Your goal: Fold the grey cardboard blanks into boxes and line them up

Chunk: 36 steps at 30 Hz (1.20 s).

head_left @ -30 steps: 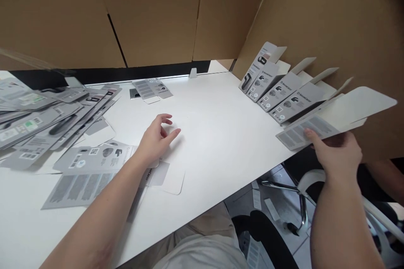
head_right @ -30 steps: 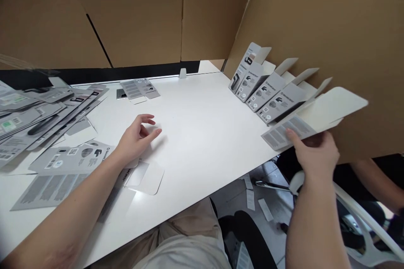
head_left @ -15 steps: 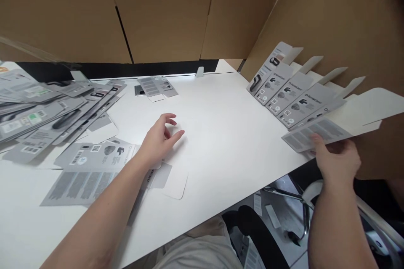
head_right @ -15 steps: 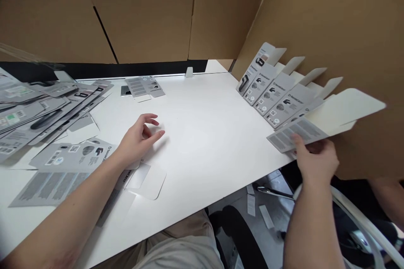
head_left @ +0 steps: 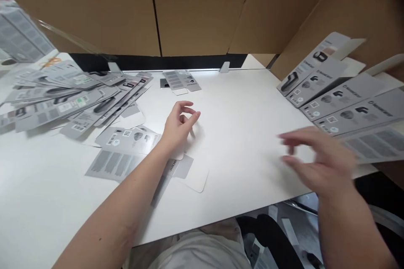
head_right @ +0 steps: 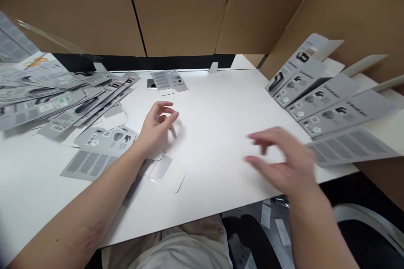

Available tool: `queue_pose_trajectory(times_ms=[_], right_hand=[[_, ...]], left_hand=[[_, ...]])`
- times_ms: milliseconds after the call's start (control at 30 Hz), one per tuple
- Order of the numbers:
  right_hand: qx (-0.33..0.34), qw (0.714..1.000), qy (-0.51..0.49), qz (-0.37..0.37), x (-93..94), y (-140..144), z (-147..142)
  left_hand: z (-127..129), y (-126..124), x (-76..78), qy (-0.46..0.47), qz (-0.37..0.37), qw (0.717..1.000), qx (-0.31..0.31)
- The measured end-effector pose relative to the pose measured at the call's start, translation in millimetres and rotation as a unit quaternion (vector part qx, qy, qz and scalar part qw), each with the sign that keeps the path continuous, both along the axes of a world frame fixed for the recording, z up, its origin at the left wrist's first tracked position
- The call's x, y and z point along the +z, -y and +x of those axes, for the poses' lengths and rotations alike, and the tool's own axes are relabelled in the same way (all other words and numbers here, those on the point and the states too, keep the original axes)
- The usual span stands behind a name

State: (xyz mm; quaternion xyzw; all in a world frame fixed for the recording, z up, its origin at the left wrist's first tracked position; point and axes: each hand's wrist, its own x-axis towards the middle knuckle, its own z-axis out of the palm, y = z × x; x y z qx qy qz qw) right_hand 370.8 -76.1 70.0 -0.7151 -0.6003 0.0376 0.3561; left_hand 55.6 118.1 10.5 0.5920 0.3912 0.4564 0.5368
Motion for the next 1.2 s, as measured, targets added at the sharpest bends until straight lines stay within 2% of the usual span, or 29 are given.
queue_pose_trajectory(times_ms=[33,67,133,200,267,367,467,633,767,933,1000,1067,1100,1200], right_hand=[[0.125,0.992,-0.002,-0.03,3.6,-15.6,-25.1],[0.216,0.974,0.001,-0.07,6.0,-31.2,-50.2],[0.319,0.939,0.016,-0.124,5.4,-60.4,-97.7],[0.348,0.921,0.036,-0.169,-3.3,-85.2,-137.3],[0.353,0.915,0.059,-0.185,-17.7,-104.5,-165.8],[0.344,0.92,0.03,-0.185,-38.2,-122.9,-187.0],[0.32,0.926,-0.028,-0.199,-46.5,-130.5,-189.0],[0.284,0.924,-0.131,-0.221,-46.9,-132.4,-178.9],[0.266,0.904,-0.254,-0.219,-52.5,-132.6,-174.3],[0.224,0.897,-0.342,-0.167,-51.0,-132.7,-162.9],[0.19,0.9,-0.372,-0.128,-47.2,-134.8,-152.0],[0.149,0.9,-0.403,-0.08,-44.0,-139.2,-138.5],[0.129,0.897,-0.42,-0.054,-42.8,-142.2,-131.5],[0.08,0.881,-0.465,0.021,-41.7,-152.4,-112.3]], left_hand=[[0.7,-2.4,0.5,0.036,0.003,0.999,0.027],[1.0,-4.9,1.2,0.069,0.009,0.996,0.053],[0.4,-9.5,3.2,0.12,0.026,0.988,0.098],[-1.8,-12.7,5.9,0.15,0.034,0.978,0.137],[-4.7,-14.1,9.6,0.166,0.03,0.97,0.175],[-8.2,-12.5,16.1,0.174,0.023,0.962,0.21],[-8.9,-8.8,21.7,0.17,0.026,0.962,0.21],[-6.6,-3.5,23.9,0.154,0.054,0.969,0.187],[-4.9,-0.6,23.9,0.114,0.095,0.973,0.178],[-10.9,-0.1,28.4,0.064,0.117,0.976,0.17],[-18.4,-0.8,32.4,-0.004,0.109,0.983,0.146],[-28.2,-1.6,36.9,-0.12,0.092,0.984,0.092],[-33.4,-2.0,38.9,-0.18,0.082,0.978,0.063],[-47.2,-3.9,42.3,-0.319,0.072,0.944,0.044]])
